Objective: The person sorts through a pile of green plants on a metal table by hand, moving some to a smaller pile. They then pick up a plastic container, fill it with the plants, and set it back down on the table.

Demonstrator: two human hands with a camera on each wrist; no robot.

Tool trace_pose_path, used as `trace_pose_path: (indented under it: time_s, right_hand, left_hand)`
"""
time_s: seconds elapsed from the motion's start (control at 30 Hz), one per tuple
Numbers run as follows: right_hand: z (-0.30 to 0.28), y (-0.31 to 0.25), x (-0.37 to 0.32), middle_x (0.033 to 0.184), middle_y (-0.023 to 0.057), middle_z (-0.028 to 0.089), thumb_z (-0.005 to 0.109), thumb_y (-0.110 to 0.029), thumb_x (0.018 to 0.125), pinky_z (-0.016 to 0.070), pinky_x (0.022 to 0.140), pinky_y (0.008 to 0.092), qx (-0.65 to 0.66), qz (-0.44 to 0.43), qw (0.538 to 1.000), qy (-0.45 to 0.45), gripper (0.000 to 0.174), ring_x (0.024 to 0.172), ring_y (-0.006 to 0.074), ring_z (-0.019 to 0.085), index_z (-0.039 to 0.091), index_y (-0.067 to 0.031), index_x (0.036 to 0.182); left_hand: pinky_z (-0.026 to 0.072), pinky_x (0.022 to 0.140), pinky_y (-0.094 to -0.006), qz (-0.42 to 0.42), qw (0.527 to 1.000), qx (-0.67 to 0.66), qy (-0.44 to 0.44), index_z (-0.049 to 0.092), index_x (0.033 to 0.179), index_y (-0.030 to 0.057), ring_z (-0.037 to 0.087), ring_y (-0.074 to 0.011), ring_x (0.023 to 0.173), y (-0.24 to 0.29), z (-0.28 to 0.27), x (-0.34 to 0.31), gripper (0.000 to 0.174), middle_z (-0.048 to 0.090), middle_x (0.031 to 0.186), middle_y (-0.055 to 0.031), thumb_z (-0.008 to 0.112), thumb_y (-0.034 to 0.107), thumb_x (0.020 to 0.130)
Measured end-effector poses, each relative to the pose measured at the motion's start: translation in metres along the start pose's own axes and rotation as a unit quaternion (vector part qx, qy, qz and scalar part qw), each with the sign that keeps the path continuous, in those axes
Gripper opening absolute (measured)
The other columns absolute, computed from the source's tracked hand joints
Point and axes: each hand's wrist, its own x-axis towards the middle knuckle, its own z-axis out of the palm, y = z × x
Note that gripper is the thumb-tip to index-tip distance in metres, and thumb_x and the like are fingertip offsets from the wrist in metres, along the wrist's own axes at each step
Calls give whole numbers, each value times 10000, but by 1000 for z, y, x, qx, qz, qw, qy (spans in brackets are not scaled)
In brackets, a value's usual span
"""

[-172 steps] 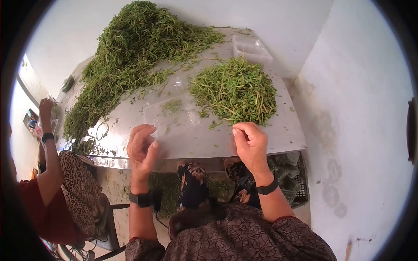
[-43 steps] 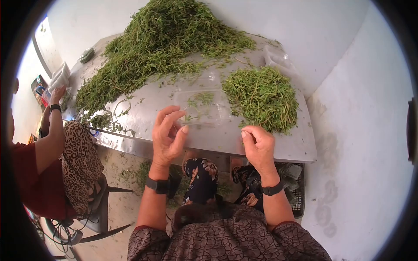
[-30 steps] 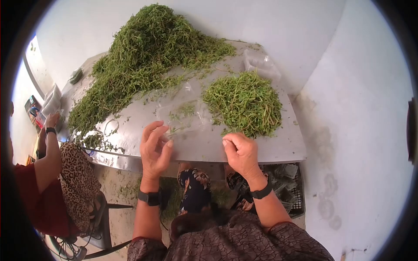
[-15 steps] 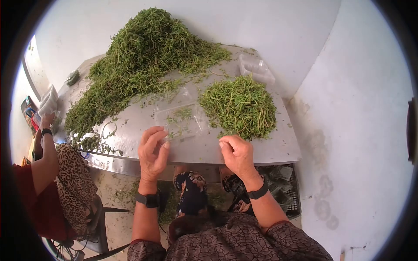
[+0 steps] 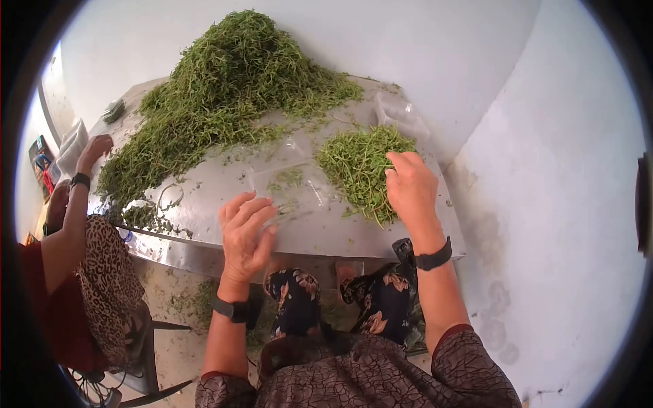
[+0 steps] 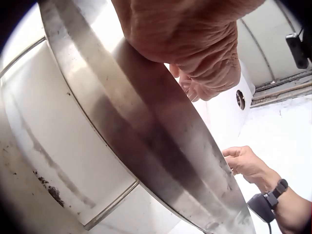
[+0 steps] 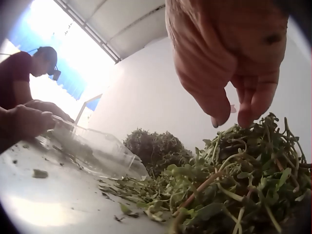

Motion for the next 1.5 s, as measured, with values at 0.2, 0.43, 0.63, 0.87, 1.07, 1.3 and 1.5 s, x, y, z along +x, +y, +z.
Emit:
trace_pose_path:
  time_s: [0.2,0.43,0.63,0.87,1.07,1.3,1.5]
  right_hand:
    - [23,17,8,865,132,623,639,-65,796,512,624,423,-134,19,987,-83,157,726,329,639,705,-79,938]
    - [13,20,7,949,125,662,644,-75,798,521,635,408,-56,17,997,52,171,746,310,655,730,-105,942]
    - [5,10,9,881,128,688,654,-68,820,518,643,369,67,77,990,96,155,729,284,658,733,-75,953]
    - [-8,-38,26,796,131,691,672,-13,829,500,612,286,239,149,956,76,143,655,184,646,720,-5,963]
    - [19,-78,13,834,159,699,693,-44,833,517,602,296,344,53,936,-41,199,643,207,662,704,4,1026]
    - [21,-64,-28,844,152,694,656,-10,850,498,595,289,344,123,930,-25,178,661,183,651,684,29,1021]
    - [24,-57,-68,869,144,687,617,19,877,503,586,271,355,171,919,-27,167,680,162,661,672,39,1034]
  left_hand:
    - [365,1005,-459,10,1000,-4,19,702,978,68,550,-332,1153,-1,2,1,301,674,1067,-76,660,109,682]
    - [374,1028,-461,3,1000,-19,6,684,1009,64,541,-345,1163,-3,3,-1,329,668,1086,-93,640,111,686]
    - [395,1019,-464,1,999,-31,8,682,1006,53,549,-349,1153,-3,3,-1,330,665,1073,-105,639,101,683]
    - [415,1007,-456,-1,999,-41,7,682,1003,36,556,-362,1134,-2,4,0,329,661,1068,-120,636,105,684]
    - [433,990,-459,-7,999,-52,5,680,993,23,558,-371,1125,-2,3,0,326,658,1068,-128,644,114,682]
    - [447,982,-453,-11,998,-63,14,674,1009,14,566,-379,1113,-3,5,0,324,659,1075,-137,651,126,706]
    - [445,985,-453,-18,998,-61,23,668,1062,8,567,-377,1119,-3,4,-1,351,657,1085,-159,657,154,742]
